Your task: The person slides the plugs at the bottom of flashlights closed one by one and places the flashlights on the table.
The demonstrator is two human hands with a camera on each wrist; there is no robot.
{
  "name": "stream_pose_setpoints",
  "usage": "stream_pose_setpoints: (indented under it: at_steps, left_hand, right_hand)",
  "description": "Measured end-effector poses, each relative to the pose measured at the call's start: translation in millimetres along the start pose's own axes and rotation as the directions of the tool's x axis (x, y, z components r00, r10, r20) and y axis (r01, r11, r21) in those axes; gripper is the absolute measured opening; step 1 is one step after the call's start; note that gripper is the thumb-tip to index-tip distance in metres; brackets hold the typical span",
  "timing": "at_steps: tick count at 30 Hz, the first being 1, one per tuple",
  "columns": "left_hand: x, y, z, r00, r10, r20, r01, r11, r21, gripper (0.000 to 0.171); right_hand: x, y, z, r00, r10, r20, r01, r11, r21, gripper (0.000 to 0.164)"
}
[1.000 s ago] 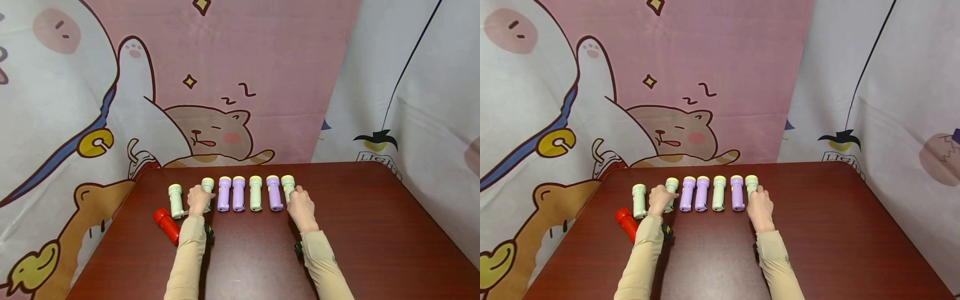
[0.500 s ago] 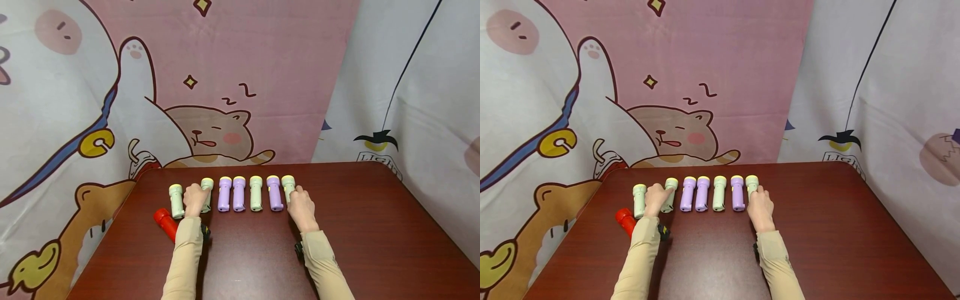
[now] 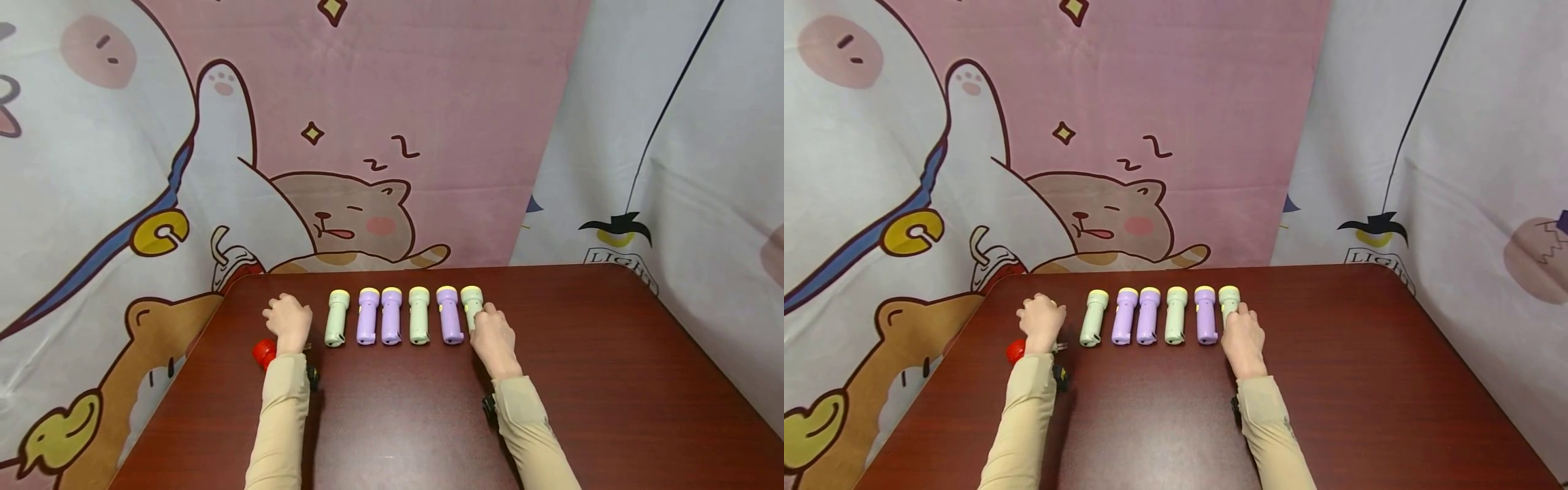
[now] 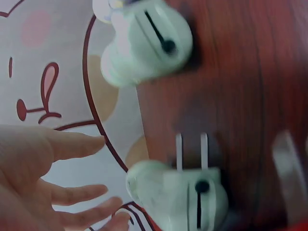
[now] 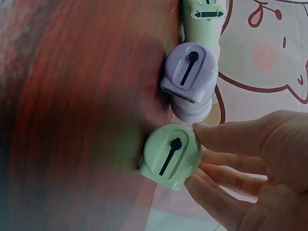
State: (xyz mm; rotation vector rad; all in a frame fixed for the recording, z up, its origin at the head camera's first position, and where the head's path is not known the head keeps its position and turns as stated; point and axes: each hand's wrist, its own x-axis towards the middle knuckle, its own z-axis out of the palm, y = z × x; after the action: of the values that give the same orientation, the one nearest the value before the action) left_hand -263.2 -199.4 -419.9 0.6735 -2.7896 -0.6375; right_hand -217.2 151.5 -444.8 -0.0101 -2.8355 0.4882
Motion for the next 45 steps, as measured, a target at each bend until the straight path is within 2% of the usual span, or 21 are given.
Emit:
stream_pose_setpoints:
  at_steps: [5, 9, 13, 22, 29, 33, 38, 45]
  left_hand:
    - [4.3, -10.9, -2.7, 0.997, -0.055, 0.049, 0.055, 0.998, 0.016, 0.048]
    - [4.6, -19.7, -2.5, 0.994, -0.036, 0.101, 0.033, 0.999, 0.032, 0.040]
    - [4.0, -25.0, -0.9, 0.992, -0.018, 0.121, 0.017, 1.000, 0.011, 0.030]
    - [4.9, -29.1, 4.3, 0.996, 0.012, 0.093, -0.006, 0.998, -0.064, 0.022]
    - [5.9, -31.2, 7.7, 0.996, 0.047, 0.079, -0.043, 0.997, -0.060, 0.019]
    - [4.6, -30.3, 4.9, 0.996, 0.074, 0.044, -0.070, 0.994, -0.085, 0.017]
    - [2.7, -24.6, -3.2, 0.993, 0.109, -0.052, -0.115, 0.982, -0.147, 0.018]
    - [-3.6, -13.1, -14.4, 0.983, 0.103, -0.152, -0.133, 0.970, -0.205, 0.019]
  right_hand:
    - [0.3, 0.5, 0.1, 1.000, -0.008, -0.012, 0.008, 1.000, -0.002, 0.016]
    - [0.2, 0.3, -0.4, 1.000, -0.009, -0.011, 0.009, 1.000, 0.001, 0.017]
    - [0.1, -0.5, -0.7, 1.000, -0.005, 0.003, 0.005, 1.000, 0.001, 0.019]
    - [-0.4, -0.9, -0.2, 1.000, -0.005, -0.007, 0.005, 1.000, -0.001, 0.019]
    - [-1.6, -1.3, -0.2, 1.000, -0.001, -0.005, 0.001, 1.000, 0.002, 0.018]
    - [-1.7, -1.0, 0.3, 1.000, -0.004, -0.010, 0.004, 1.000, 0.005, 0.017]
    - [-1.3, 0.1, 1.5, 0.999, -0.012, -0.036, 0.012, 1.000, 0.005, 0.016]
    - [-1.2, -0.3, 1.2, 0.999, -0.012, -0.033, 0.013, 1.000, 0.007, 0.017]
